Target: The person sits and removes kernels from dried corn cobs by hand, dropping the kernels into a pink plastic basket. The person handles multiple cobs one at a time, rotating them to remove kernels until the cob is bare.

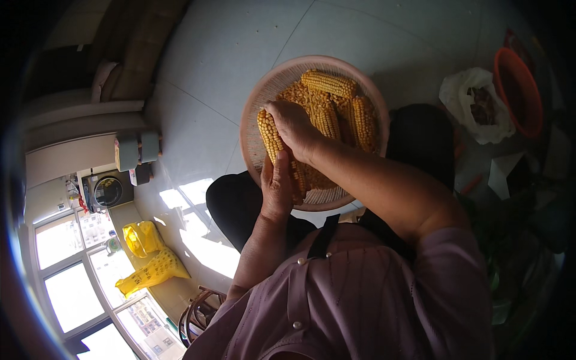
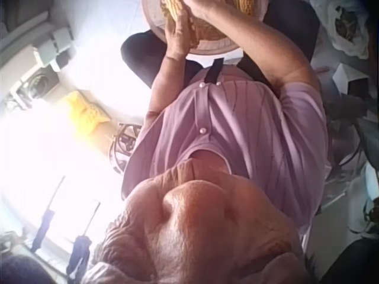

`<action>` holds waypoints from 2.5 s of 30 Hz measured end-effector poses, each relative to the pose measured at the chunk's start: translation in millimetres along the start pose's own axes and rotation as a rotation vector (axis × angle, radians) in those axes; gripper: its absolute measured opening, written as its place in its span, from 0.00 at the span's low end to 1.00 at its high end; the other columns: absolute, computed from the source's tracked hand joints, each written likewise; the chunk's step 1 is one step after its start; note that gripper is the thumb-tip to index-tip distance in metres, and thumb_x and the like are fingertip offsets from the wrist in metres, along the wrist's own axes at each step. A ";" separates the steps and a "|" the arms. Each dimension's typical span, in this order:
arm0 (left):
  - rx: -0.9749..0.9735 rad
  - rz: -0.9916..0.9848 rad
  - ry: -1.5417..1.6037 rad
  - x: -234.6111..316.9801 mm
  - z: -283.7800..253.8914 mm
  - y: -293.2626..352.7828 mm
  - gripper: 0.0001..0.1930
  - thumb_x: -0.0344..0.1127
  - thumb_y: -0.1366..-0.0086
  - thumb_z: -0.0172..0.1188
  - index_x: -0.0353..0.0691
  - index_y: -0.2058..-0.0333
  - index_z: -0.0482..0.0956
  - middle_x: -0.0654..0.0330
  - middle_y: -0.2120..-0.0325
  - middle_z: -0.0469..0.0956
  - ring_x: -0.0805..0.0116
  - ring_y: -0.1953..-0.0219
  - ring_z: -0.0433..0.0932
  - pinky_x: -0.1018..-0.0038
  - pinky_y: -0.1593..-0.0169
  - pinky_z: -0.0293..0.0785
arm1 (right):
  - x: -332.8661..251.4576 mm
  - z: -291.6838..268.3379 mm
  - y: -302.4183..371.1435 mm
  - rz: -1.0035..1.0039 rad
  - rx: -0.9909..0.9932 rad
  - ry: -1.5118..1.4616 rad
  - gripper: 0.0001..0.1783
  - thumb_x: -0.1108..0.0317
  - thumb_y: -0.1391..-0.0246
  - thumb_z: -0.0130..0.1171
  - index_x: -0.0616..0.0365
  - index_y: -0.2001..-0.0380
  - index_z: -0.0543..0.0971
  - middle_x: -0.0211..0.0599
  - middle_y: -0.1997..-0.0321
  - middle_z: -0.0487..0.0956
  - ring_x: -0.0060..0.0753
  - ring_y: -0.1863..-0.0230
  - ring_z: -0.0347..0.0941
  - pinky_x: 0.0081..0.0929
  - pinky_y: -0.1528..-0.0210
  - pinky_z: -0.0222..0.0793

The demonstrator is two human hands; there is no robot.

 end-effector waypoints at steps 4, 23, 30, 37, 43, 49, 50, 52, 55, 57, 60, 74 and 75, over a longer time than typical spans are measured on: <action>-0.032 0.039 0.006 -0.7 2.9 0.4 0.26 0.49 0.25 0.49 0.34 0.39 0.63 0.55 0.45 0.70 0.67 0.45 0.69 0.69 0.40 0.66 | 9.8 -11.5 -2.6 -0.087 -0.052 -0.033 0.15 0.59 0.34 0.45 0.60 0.61 0.75 0.36 0.66 0.75 0.26 0.65 0.76 0.28 0.59 0.76; -0.060 -0.074 0.065 6.3 9.5 1.4 0.30 0.53 0.25 0.48 0.35 0.36 0.61 0.55 0.43 0.69 0.66 0.43 0.69 0.69 0.39 0.66 | 1.6 -10.7 1.7 -0.140 -0.105 -0.034 0.16 0.56 0.32 0.50 0.58 0.57 0.76 0.30 0.65 0.74 0.20 0.65 0.72 0.23 0.59 0.74; -0.082 -0.050 -0.034 -0.1 13.8 0.6 0.29 0.51 0.25 0.48 0.36 0.36 0.61 0.55 0.44 0.70 0.67 0.44 0.69 0.69 0.40 0.66 | 2.6 -19.0 -7.0 -0.090 0.090 -0.056 0.17 0.56 0.32 0.49 0.59 0.67 0.75 0.28 0.73 0.70 0.19 0.71 0.68 0.25 0.63 0.71; -0.005 -0.052 0.054 -2.1 14.1 -1.2 0.26 0.48 0.25 0.49 0.34 0.38 0.62 0.54 0.46 0.72 0.67 0.46 0.71 0.69 0.41 0.67 | -6.2 -14.5 -0.7 -0.031 0.179 -0.066 0.21 0.51 0.32 0.49 0.59 0.67 0.74 0.29 0.71 0.71 0.21 0.70 0.70 0.26 0.62 0.72; 0.023 -0.033 -0.033 -14.3 9.4 -4.5 0.25 0.49 0.24 0.49 0.33 0.41 0.64 0.53 0.48 0.73 0.66 0.49 0.72 0.70 0.44 0.70 | 0.9 -19.7 -1.0 -0.269 0.062 0.690 0.21 0.52 0.31 0.50 0.63 0.56 0.77 0.34 0.65 0.77 0.23 0.62 0.73 0.25 0.58 0.71; 0.036 0.016 -0.138 -7.1 10.8 -4.6 0.26 0.50 0.25 0.49 0.33 0.42 0.63 0.52 0.50 0.74 0.66 0.50 0.73 0.69 0.46 0.71 | -2.3 -18.1 -0.3 -0.344 0.114 0.645 0.21 0.56 0.29 0.45 0.63 0.52 0.77 0.34 0.65 0.79 0.25 0.64 0.74 0.26 0.57 0.72; 0.034 0.036 -0.142 -6.9 11.0 -5.0 0.26 0.50 0.25 0.49 0.33 0.42 0.63 0.52 0.50 0.74 0.66 0.50 0.73 0.69 0.46 0.71 | -1.8 -18.9 -1.3 -0.357 0.120 0.646 0.21 0.55 0.29 0.46 0.63 0.52 0.77 0.34 0.64 0.79 0.25 0.64 0.74 0.26 0.57 0.72; 0.039 -0.002 -0.118 -5.9 10.6 -5.5 0.26 0.50 0.25 0.49 0.33 0.42 0.64 0.52 0.50 0.74 0.66 0.51 0.74 0.69 0.46 0.71 | -2.0 -18.1 -3.4 -0.382 0.129 0.650 0.22 0.54 0.30 0.47 0.62 0.52 0.77 0.35 0.63 0.79 0.25 0.64 0.74 0.26 0.57 0.72; 0.043 -0.019 -0.073 -1.6 10.7 -6.9 0.25 0.50 0.25 0.49 0.33 0.43 0.64 0.52 0.50 0.74 0.66 0.51 0.74 0.69 0.47 0.72 | 1.0 -20.4 -0.1 -0.079 0.190 0.181 0.19 0.55 0.32 0.49 0.63 0.62 0.77 0.36 0.70 0.77 0.28 0.69 0.74 0.31 0.59 0.72; 0.045 -0.042 -0.044 1.1 10.5 -6.9 0.25 0.50 0.25 0.49 0.34 0.43 0.64 0.52 0.51 0.74 0.66 0.51 0.74 0.70 0.47 0.72 | -5.4 -9.7 4.5 -0.130 0.166 0.278 0.19 0.55 0.33 0.50 0.62 0.63 0.77 0.34 0.70 0.76 0.25 0.69 0.73 0.31 0.60 0.72; 0.043 -0.075 -0.055 0.6 13.3 -5.7 0.24 0.50 0.25 0.49 0.34 0.43 0.65 0.53 0.50 0.74 0.67 0.50 0.74 0.70 0.46 0.71 | 3.1 -17.1 -1.1 -0.263 0.106 0.461 0.18 0.56 0.33 0.48 0.62 0.63 0.76 0.36 0.70 0.76 0.27 0.69 0.74 0.32 0.60 0.72; 0.014 -0.089 -0.051 -1.5 7.4 -6.8 0.24 0.50 0.24 0.46 0.38 0.40 0.64 0.59 0.59 0.75 0.75 0.65 0.76 0.80 0.68 0.74 | 7.7 -15.3 3.5 -0.141 -0.036 0.611 0.28 0.50 0.29 0.43 0.62 0.39 0.71 0.35 0.50 0.76 0.26 0.48 0.72 0.25 0.42 0.68; 0.024 -0.086 -0.084 -5.4 5.3 -8.6 0.23 0.51 0.24 0.45 0.39 0.41 0.64 0.62 0.64 0.75 0.79 0.72 0.73 0.82 0.76 0.70 | 9.7 -18.1 3.6 -0.147 -0.038 0.607 0.28 0.51 0.29 0.43 0.62 0.39 0.70 0.35 0.49 0.76 0.26 0.48 0.72 0.25 0.42 0.68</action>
Point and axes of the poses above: each hand's wrist, its own y-axis away from the middle knuckle, its own z-axis out of the palm, x = y × z, the point moved 4 cm from there along -y, towards the middle knuckle
